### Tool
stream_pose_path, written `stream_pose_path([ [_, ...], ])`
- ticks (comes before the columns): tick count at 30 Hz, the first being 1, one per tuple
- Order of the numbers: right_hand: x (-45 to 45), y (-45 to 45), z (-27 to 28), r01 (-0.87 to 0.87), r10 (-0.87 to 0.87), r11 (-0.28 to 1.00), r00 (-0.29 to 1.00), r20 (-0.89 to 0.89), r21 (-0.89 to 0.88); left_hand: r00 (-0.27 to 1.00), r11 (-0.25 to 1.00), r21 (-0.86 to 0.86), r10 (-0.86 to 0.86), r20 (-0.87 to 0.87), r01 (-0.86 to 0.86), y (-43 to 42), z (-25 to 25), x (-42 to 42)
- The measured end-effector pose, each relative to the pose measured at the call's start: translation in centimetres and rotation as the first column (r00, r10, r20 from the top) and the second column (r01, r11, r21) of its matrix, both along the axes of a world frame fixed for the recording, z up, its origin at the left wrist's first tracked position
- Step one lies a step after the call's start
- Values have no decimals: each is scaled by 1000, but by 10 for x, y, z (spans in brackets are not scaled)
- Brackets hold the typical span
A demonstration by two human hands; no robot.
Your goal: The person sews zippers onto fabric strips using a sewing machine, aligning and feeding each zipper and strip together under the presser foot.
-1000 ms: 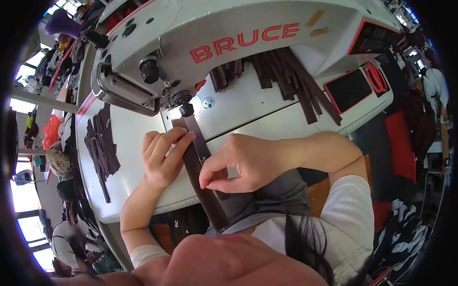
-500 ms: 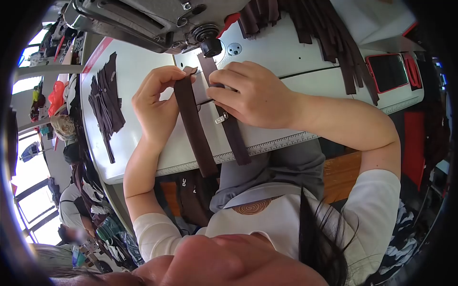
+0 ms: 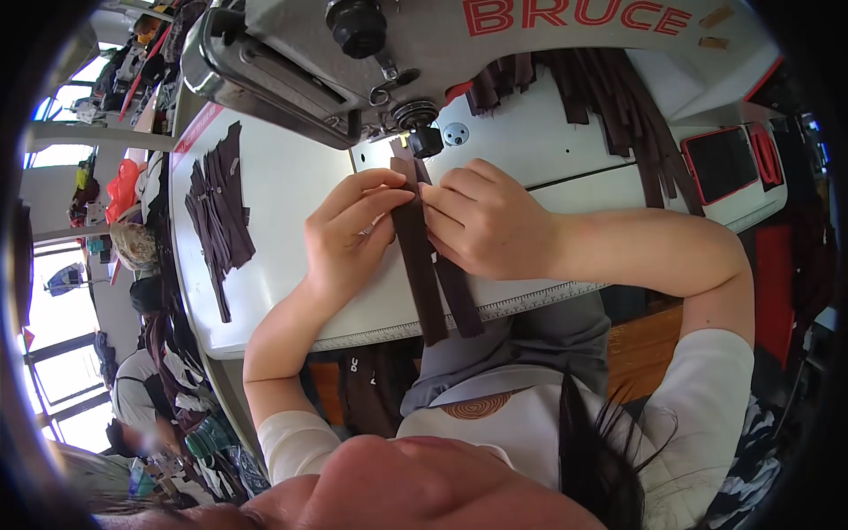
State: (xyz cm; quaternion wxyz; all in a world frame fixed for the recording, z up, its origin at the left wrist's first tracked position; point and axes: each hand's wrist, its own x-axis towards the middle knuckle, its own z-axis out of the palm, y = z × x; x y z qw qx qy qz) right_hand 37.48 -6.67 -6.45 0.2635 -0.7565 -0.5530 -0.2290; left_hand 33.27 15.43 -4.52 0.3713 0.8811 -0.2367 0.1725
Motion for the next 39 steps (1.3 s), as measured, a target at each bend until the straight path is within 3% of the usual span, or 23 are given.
stream_pose_path([
  [5,-1,-3,2,-5,4,998,1000,-24,-66,985,993,107,-74,155,58,-10,11,-1],
  [10,-7,-6,1,1,-10,995,996,-91,-99,997,948,316,-61,46,43,-6,2,3],
  [15,-8,-8,9,-9,-9,991,992,-129,-134,999,953,302,-35,-7,35,-7,2,2],
  [23,-13,-12,12,-19,8,985,998,-67,-170,985,926,376,-63,158,-1,-13,-3,-3],
  [39,-15,-11,9,-15,-1,984,996,-90,-177,996,925,379,-6,86,-27,-11,-7,0],
])
